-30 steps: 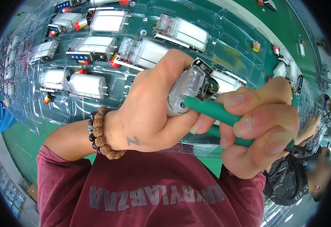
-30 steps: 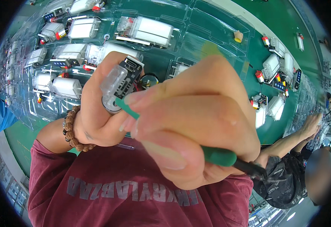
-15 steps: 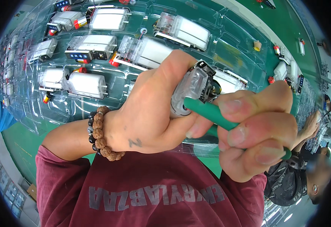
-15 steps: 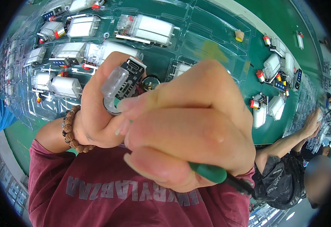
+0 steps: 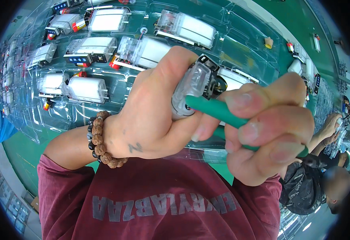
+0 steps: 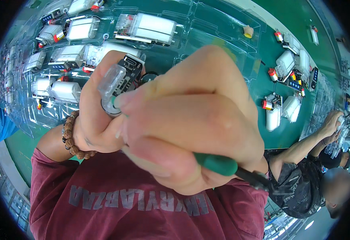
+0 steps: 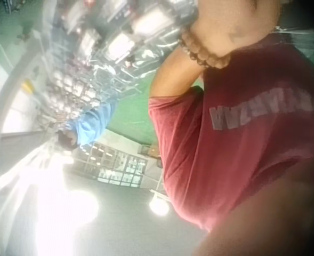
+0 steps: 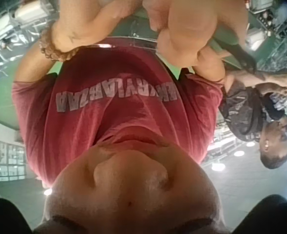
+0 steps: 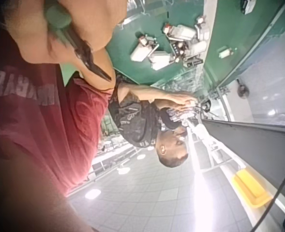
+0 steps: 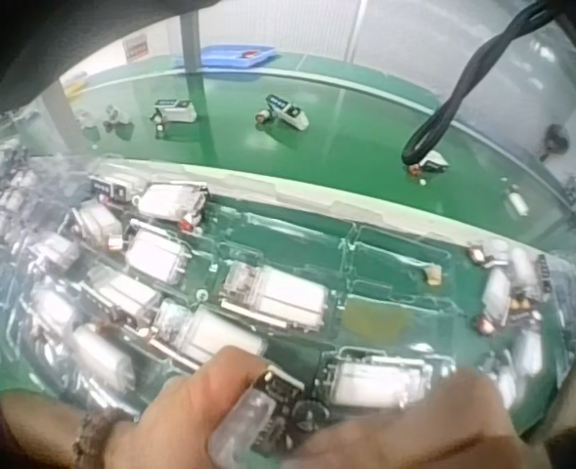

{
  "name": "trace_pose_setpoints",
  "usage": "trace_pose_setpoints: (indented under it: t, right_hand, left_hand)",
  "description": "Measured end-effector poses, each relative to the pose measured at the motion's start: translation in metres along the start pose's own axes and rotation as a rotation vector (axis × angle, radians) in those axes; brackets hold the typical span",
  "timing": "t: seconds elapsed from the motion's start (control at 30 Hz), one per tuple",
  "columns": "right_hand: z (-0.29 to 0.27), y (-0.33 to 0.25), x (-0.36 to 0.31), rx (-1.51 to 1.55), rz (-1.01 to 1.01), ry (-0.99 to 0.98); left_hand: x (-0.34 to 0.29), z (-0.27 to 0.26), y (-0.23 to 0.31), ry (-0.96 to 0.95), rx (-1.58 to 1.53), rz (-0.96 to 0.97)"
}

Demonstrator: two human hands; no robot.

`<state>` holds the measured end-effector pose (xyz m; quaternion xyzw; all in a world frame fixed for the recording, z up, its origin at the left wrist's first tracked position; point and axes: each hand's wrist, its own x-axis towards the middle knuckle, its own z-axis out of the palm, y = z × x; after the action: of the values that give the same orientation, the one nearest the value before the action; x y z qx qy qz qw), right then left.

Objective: The person assembles a small electronic device, likely a toy vehicle, using a green-handled screwdriver to tighten screws on a white plastic casing. They handle a cylindrical battery and manipulate internal wires, working at a green assembly table with multiple similar units in clear plastic packaging.

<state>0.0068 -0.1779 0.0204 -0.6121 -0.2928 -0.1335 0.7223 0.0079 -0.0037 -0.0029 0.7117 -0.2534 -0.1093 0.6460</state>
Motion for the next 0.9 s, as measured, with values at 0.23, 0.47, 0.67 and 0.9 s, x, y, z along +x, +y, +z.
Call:
trace_pose_setpoints:
  t: [0.23,0.47,0.67,0.9]
  right_hand:
    - [0.0,-0.016,0.002,0.008,0.052,0.02]
    - [-0.003,-0.019,0.007,-0.11,0.099,-0.116]
    - [-0.004,-0.016,0.008,-0.145,0.074,-0.155]
    - [-0.005,-0.016,0.008,-0.151,0.029,-0.167]
  left_hand:
    - [-0.001,-0.01,0.003,-0.039,0.129,0.03]
    - [-0.004,-0.007,0.004,-0.011,0.097,0.012]
    - [-0.003,-0.006,0.004,0.011,0.138,0.046]
    - [-0.003,0.002,-0.002,0.057,0.052,0.061]
